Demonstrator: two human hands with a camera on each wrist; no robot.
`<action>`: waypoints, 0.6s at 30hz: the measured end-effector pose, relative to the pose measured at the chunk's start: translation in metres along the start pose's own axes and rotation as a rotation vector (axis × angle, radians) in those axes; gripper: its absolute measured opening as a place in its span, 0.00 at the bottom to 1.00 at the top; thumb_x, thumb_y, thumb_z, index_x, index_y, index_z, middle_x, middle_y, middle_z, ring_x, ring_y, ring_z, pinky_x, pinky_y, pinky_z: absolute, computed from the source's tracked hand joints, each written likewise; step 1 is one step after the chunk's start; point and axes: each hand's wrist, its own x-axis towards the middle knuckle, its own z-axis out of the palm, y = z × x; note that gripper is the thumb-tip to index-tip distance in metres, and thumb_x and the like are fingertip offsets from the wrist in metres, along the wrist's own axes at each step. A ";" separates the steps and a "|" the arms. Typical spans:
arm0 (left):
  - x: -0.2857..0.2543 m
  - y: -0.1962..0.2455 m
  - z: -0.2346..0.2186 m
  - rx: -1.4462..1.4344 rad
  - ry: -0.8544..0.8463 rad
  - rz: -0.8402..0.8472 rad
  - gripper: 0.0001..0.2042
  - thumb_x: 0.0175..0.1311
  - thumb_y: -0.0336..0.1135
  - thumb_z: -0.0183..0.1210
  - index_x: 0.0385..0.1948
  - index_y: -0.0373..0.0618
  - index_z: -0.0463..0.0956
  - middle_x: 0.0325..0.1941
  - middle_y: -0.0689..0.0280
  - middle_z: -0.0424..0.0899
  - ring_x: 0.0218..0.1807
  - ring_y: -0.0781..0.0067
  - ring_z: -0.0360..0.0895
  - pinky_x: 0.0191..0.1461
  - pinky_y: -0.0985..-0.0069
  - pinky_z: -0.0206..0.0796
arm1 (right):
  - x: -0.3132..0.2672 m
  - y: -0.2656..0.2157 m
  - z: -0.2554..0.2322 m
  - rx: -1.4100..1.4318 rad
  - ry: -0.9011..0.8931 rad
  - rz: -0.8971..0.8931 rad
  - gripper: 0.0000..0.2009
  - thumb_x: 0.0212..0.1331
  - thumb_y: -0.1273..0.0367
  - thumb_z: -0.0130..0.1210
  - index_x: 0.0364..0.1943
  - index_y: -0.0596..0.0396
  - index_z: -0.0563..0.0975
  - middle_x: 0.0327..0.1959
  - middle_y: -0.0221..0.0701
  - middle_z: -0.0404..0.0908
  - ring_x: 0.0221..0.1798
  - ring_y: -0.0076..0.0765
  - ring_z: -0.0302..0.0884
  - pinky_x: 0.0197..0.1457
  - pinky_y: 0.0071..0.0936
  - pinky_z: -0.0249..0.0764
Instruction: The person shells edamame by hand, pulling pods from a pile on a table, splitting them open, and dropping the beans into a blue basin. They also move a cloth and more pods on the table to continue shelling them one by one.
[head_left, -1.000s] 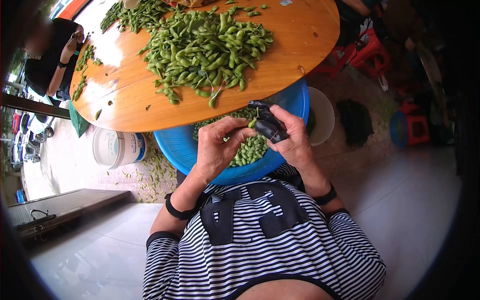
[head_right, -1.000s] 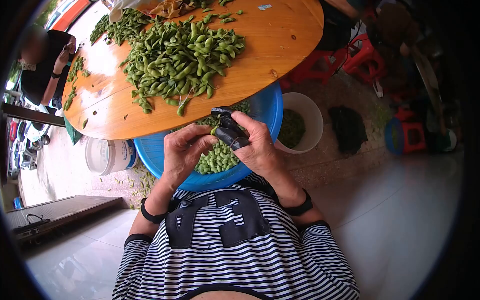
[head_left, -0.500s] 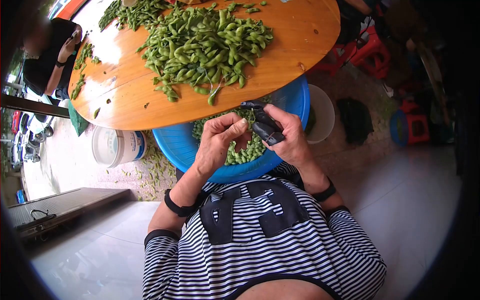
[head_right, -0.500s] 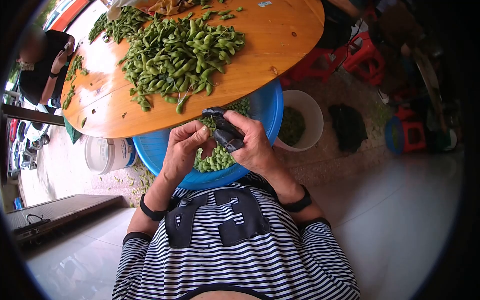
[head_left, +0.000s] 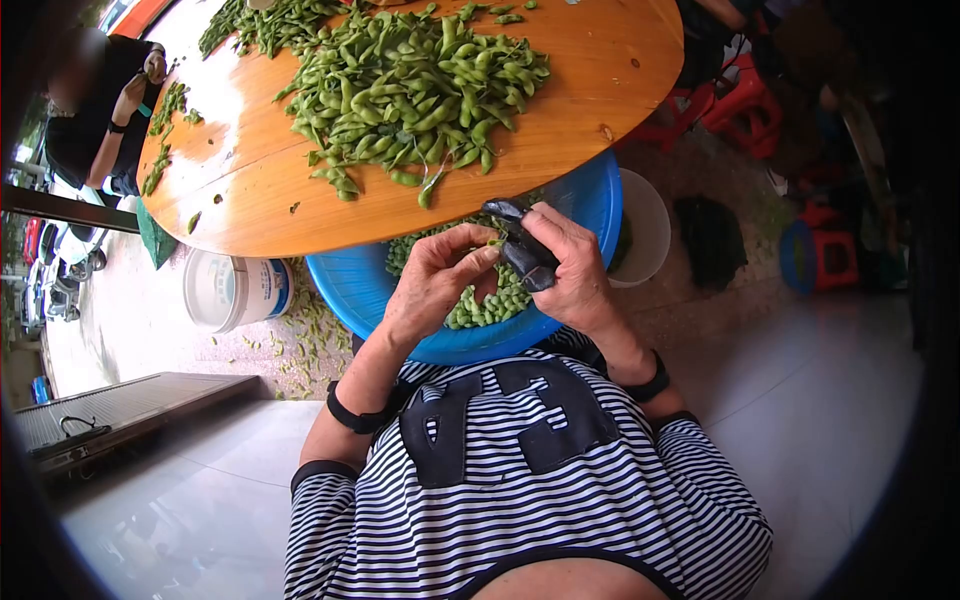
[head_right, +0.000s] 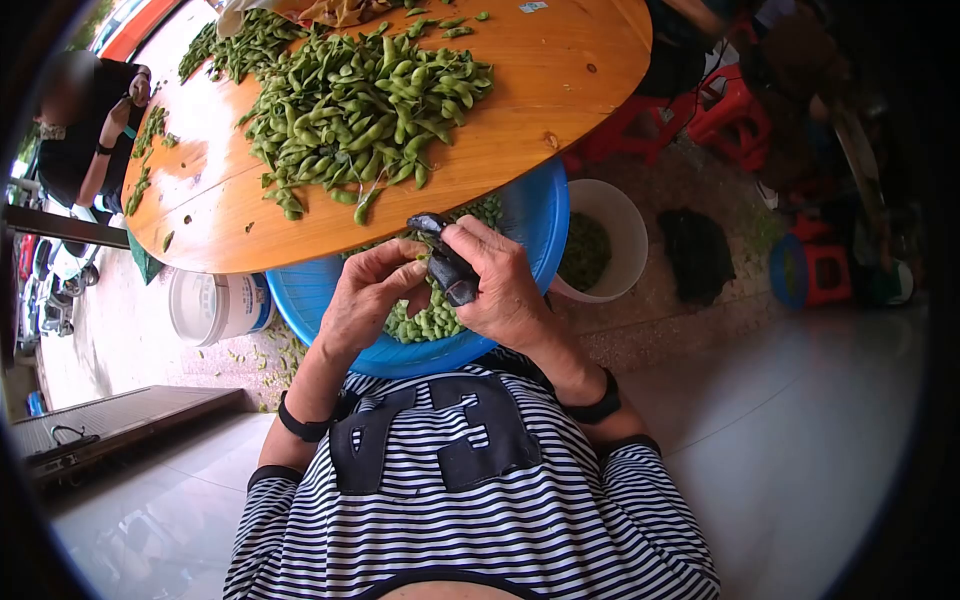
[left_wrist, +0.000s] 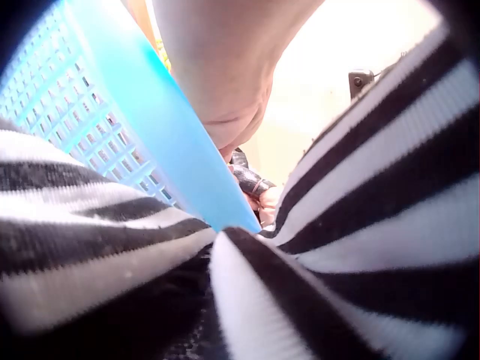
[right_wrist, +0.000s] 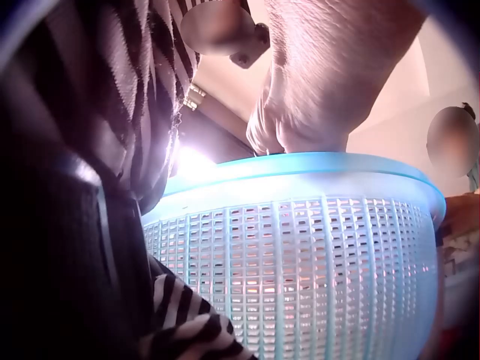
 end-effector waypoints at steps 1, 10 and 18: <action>0.001 -0.002 0.000 -0.024 -0.028 0.044 0.06 0.68 0.32 0.53 0.35 0.40 0.74 0.24 0.69 0.77 0.22 0.84 0.69 0.28 0.85 0.62 | -0.001 0.000 0.001 -0.004 0.011 -0.005 0.17 0.39 0.83 0.57 0.39 0.63 0.73 0.29 0.41 0.70 0.32 0.51 0.72 0.34 0.34 0.69; 0.008 -0.009 0.004 -0.386 -0.086 -0.039 0.03 0.62 0.26 0.48 0.35 0.41 0.70 0.24 0.68 0.73 0.25 0.80 0.68 0.30 0.82 0.61 | -0.002 0.008 0.002 0.195 -0.011 0.090 0.10 0.47 0.81 0.53 0.37 0.65 0.73 0.28 0.34 0.69 0.30 0.29 0.70 0.35 0.22 0.67; -0.007 0.006 -0.009 0.526 -0.108 0.081 0.07 0.63 0.29 0.55 0.38 0.39 0.76 0.25 0.66 0.77 0.25 0.75 0.74 0.32 0.76 0.67 | -0.010 0.002 -0.040 0.166 0.213 0.330 0.07 0.55 0.75 0.55 0.38 0.62 0.76 0.23 0.20 0.70 0.28 0.14 0.62 0.30 0.17 0.61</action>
